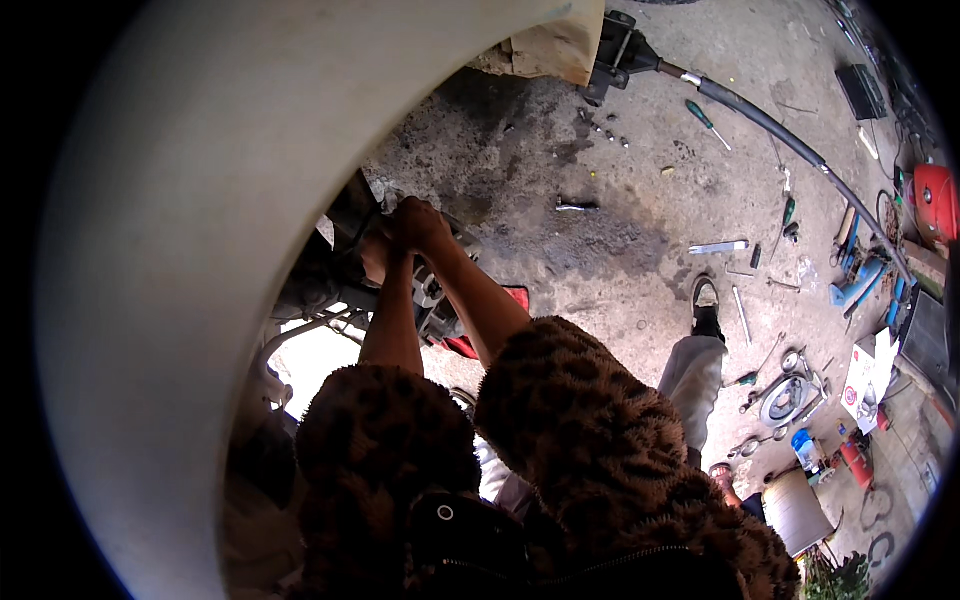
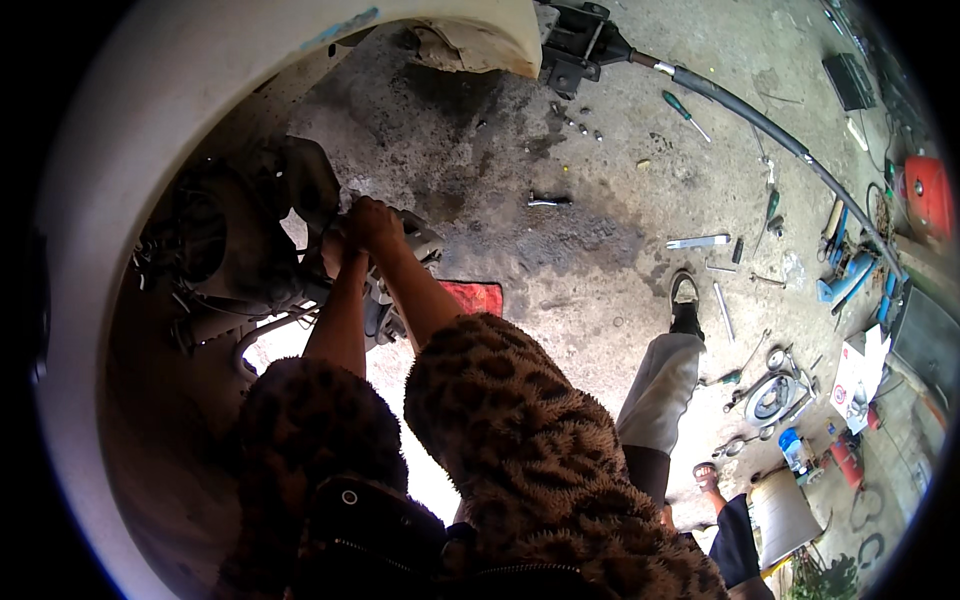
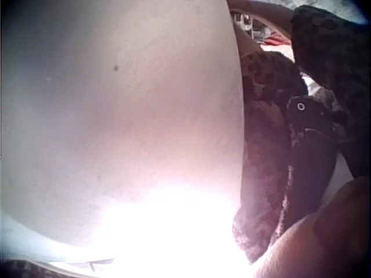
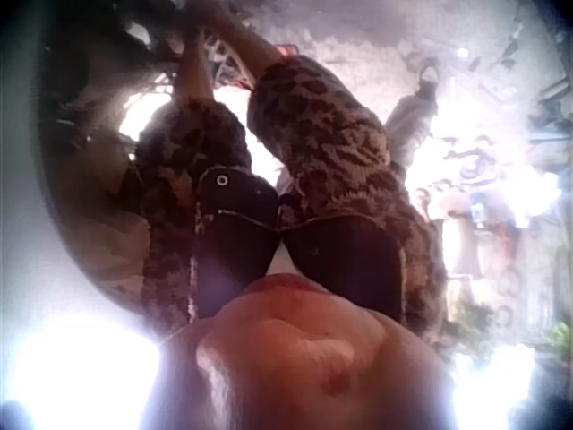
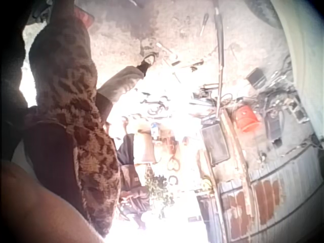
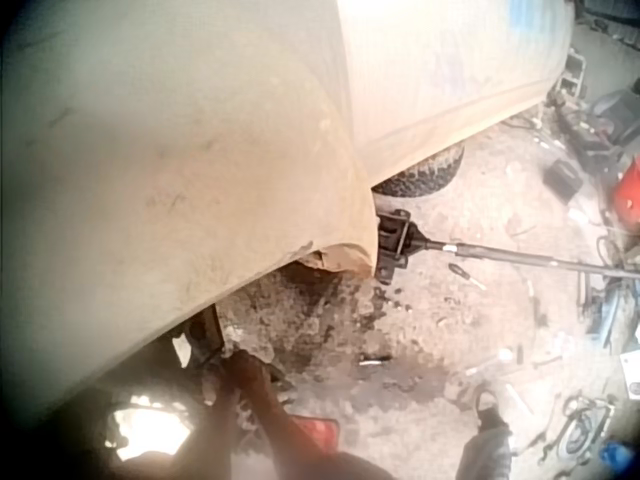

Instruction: The person works on a car's front brake assembly, using a wrench to loosen and tighten bolts on the caliper. They remove the caliper, wipe the brake disc with a cloth, and reattach the caliper. The person also briefly checks the engine bay and interacts with a bystander.

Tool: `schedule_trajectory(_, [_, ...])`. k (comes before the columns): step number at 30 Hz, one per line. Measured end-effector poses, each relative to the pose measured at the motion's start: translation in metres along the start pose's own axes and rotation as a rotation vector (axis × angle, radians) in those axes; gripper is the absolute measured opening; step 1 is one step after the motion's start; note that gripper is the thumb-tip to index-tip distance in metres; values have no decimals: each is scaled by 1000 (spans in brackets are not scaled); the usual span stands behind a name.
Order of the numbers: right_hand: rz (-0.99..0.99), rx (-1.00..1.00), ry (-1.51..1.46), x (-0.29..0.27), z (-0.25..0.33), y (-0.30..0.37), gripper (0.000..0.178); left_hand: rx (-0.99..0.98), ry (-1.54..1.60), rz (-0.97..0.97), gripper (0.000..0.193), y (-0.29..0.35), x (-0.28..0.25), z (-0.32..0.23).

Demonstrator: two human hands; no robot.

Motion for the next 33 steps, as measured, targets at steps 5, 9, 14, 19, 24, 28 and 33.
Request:
schedule_trajectory(5, [22, 21, -3, -1, 0, 3, 58, -13, -18, -5, 46, 4, -2, -1])
schedule_trajectory(9, [15, -11, 3, 0, -2, -1, 56, -5, -44, -25, 43, -3, 5, -1])
schedule_trajectory(14, [27, 8, 5, 2, -4, -5, 55, 1, -35, -74, 39, -9, 10, 1])
schedule_trajectory(19, [9, 18, 23, 5, 1, 3, 57, -36, -12, -7, 39, -5, 3, 4])
schedule_trajectory(24, [28, 24, 21, -5, 2, 4, 60, 9, -9, 16, 44, 5, -2, -1])
schedule_trajectory(28, [33, 28, 17, -5, -2, 5, 61, -10, -6, 22, 48, 9, -3, -3])
schedule_trajectory(33, [17, 55, 44, -9, -1, 1, 50, -21, -6, 23, 47, 7, -2, -9])
Point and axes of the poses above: each hand's wrist, its own y-axis away from the middle knuckle, its own x-axis out of the palm, z = x × y, the point moved 2 cm from there along -y, towards the middle knuckle, and after that the axes turned 4 degrees about -y, right-handed, at the moved point
